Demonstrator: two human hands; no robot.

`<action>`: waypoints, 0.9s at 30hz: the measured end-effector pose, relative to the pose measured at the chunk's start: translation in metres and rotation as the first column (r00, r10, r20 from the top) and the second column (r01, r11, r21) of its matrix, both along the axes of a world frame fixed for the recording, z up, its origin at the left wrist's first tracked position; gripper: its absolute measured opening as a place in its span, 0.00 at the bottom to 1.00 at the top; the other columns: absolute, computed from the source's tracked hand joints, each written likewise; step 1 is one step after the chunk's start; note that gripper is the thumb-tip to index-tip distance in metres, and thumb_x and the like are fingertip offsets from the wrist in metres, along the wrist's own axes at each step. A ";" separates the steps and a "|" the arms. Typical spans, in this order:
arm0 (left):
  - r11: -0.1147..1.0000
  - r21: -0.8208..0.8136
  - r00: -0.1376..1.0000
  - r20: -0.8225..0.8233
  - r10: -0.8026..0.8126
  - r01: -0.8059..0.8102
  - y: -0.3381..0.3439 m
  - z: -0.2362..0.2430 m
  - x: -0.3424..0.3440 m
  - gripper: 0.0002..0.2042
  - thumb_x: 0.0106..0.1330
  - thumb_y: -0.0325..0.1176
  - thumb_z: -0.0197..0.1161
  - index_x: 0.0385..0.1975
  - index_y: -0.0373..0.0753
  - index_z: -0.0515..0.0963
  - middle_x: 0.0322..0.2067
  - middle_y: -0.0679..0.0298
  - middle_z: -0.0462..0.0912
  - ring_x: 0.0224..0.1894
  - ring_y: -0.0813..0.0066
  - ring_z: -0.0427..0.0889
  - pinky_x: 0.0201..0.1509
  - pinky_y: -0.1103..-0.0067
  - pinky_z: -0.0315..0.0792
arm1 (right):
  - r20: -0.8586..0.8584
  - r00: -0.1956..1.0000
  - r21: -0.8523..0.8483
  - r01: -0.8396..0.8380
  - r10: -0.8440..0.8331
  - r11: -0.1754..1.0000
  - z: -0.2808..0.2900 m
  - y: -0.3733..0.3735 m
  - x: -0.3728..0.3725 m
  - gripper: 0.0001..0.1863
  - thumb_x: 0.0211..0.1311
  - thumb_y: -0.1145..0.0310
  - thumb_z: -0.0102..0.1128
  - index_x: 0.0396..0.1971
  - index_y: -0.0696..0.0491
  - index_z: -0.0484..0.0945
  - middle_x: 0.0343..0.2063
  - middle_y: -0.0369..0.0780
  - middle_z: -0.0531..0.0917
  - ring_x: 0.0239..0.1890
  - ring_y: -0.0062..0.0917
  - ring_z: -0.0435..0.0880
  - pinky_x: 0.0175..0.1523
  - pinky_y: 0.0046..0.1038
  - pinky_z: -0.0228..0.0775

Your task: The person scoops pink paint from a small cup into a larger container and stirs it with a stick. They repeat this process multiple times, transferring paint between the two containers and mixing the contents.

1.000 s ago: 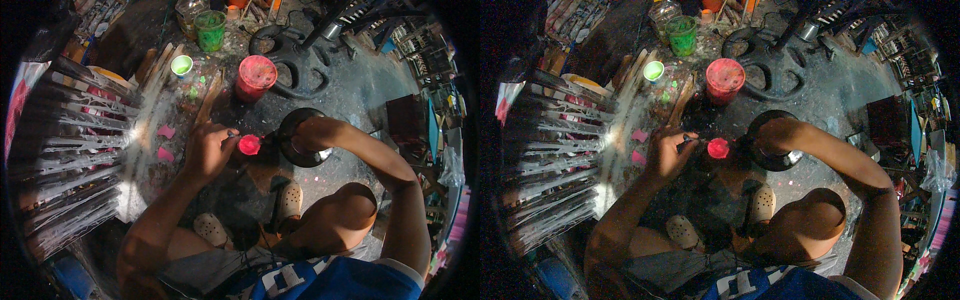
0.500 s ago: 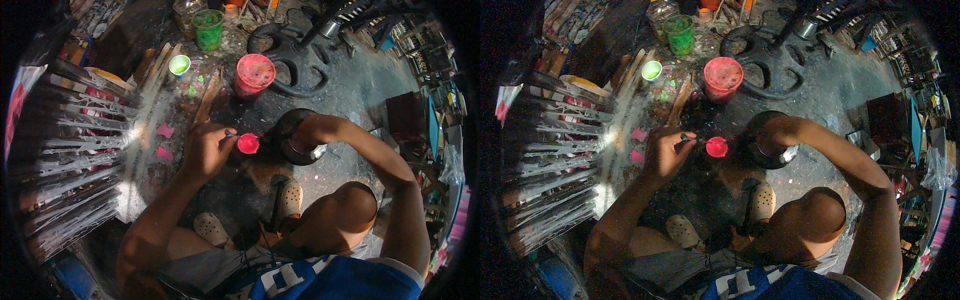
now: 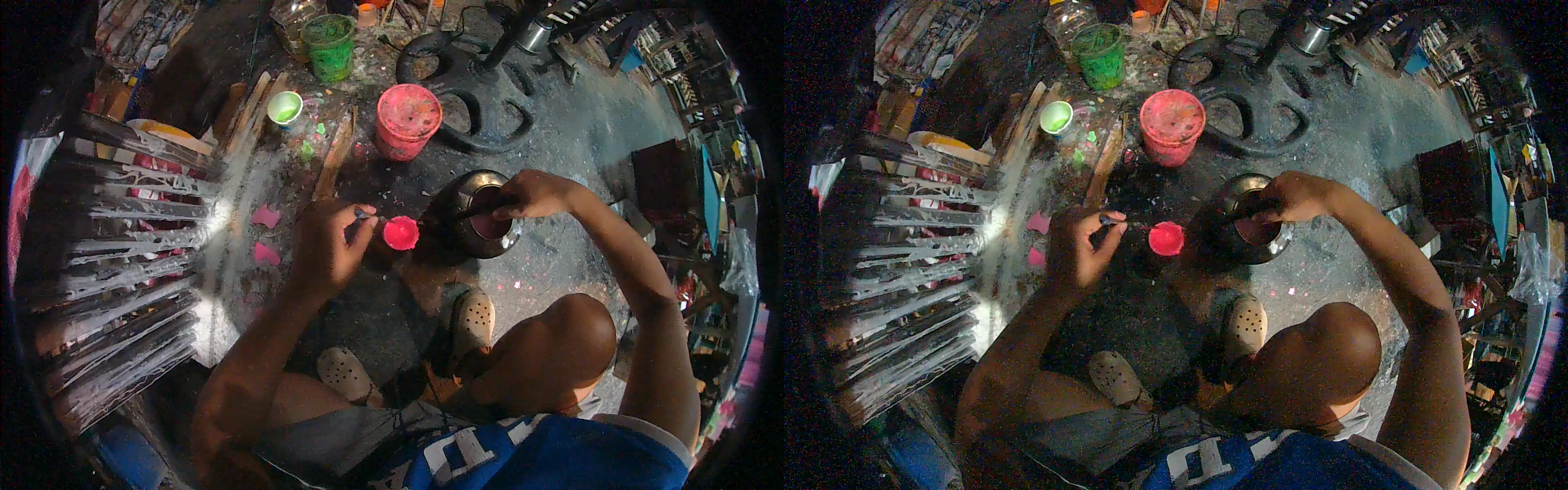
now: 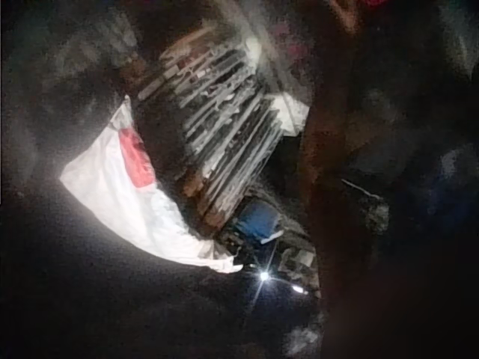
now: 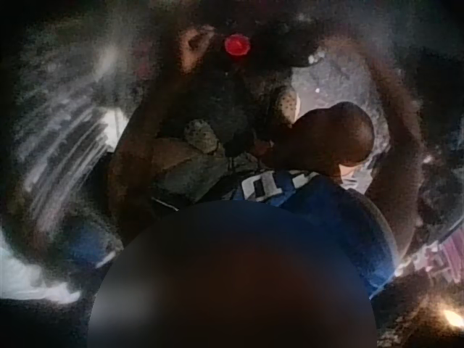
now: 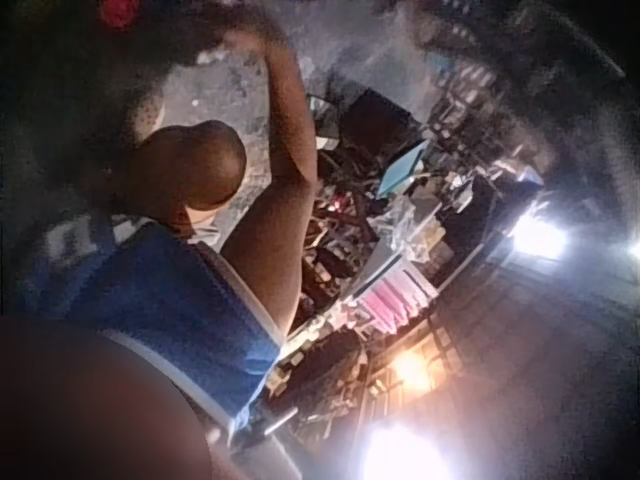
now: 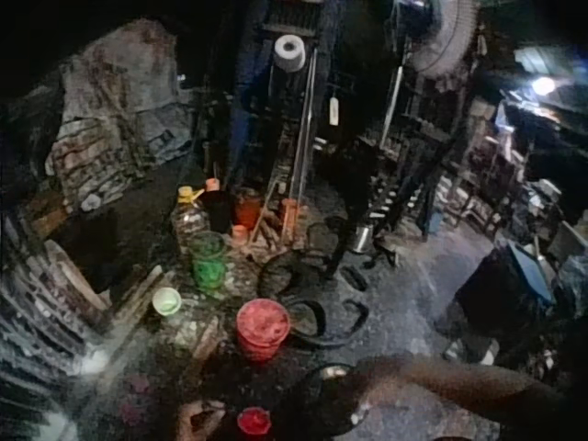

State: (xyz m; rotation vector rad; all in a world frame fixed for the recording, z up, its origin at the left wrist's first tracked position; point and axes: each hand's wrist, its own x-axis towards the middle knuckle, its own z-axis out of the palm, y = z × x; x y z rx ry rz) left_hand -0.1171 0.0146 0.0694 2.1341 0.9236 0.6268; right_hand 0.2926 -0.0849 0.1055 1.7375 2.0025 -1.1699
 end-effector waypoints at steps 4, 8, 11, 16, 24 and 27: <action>0.986 0.166 0.995 0.098 -0.027 0.011 0.004 -0.002 0.003 0.07 0.70 0.32 0.78 0.43 0.39 0.91 0.37 0.56 0.93 0.40 0.54 0.91 0.49 0.63 0.80 | 0.003 1.000 0.092 0.016 -0.016 0.996 -0.009 0.007 0.019 0.30 0.74 0.40 0.70 0.50 0.56 0.91 0.39 0.54 0.92 0.46 0.52 0.92 0.52 0.49 0.81; 0.974 0.227 0.998 0.056 -0.023 0.010 0.005 0.003 0.005 0.06 0.70 0.30 0.78 0.42 0.38 0.91 0.35 0.57 0.95 0.37 0.59 0.93 0.41 0.68 0.81 | 0.079 0.996 0.253 0.027 -0.049 0.967 -0.030 0.030 0.031 0.33 0.69 0.36 0.73 0.49 0.55 0.91 0.45 0.54 0.92 0.54 0.56 0.91 0.59 0.54 0.81; 0.986 0.165 0.999 0.045 -0.022 0.014 0.003 0.007 0.008 0.05 0.70 0.30 0.78 0.42 0.37 0.91 0.36 0.57 0.95 0.37 0.62 0.93 0.40 0.69 0.80 | 0.173 0.985 0.480 -0.101 0.018 0.872 -0.035 0.044 0.023 0.30 0.70 0.41 0.74 0.55 0.53 0.89 0.52 0.52 0.91 0.59 0.54 0.88 0.64 0.53 0.80; 0.985 0.171 0.996 0.075 -0.053 0.039 0.001 0.007 0.012 0.06 0.71 0.30 0.78 0.43 0.37 0.91 0.36 0.57 0.95 0.37 0.64 0.92 0.42 0.69 0.81 | -0.131 0.989 0.431 -0.006 0.069 0.903 -0.011 0.066 -0.052 0.32 0.68 0.53 0.78 0.66 0.54 0.83 0.59 0.53 0.88 0.59 0.52 0.89 0.64 0.49 0.82; 1.000 0.013 0.995 0.094 0.024 -0.025 -0.011 0.014 0.025 0.08 0.65 0.31 0.82 0.37 0.40 0.87 0.36 0.57 0.91 0.44 0.52 0.89 0.50 0.59 0.78 | -0.190 0.961 0.599 -0.050 0.202 0.799 0.002 0.047 -0.157 0.20 0.72 0.50 0.72 0.52 0.51 0.88 0.36 0.52 0.92 0.42 0.55 0.92 0.51 0.57 0.84; 0.988 0.152 0.998 0.055 -0.011 0.002 -0.010 0.017 0.022 0.12 0.64 0.32 0.84 0.39 0.40 0.86 0.38 0.60 0.90 0.45 0.54 0.89 0.53 0.61 0.79 | -0.205 0.959 0.655 -0.014 0.195 0.755 -0.005 0.045 -0.153 0.17 0.75 0.52 0.70 0.44 0.52 0.89 0.32 0.51 0.91 0.39 0.55 0.92 0.46 0.58 0.85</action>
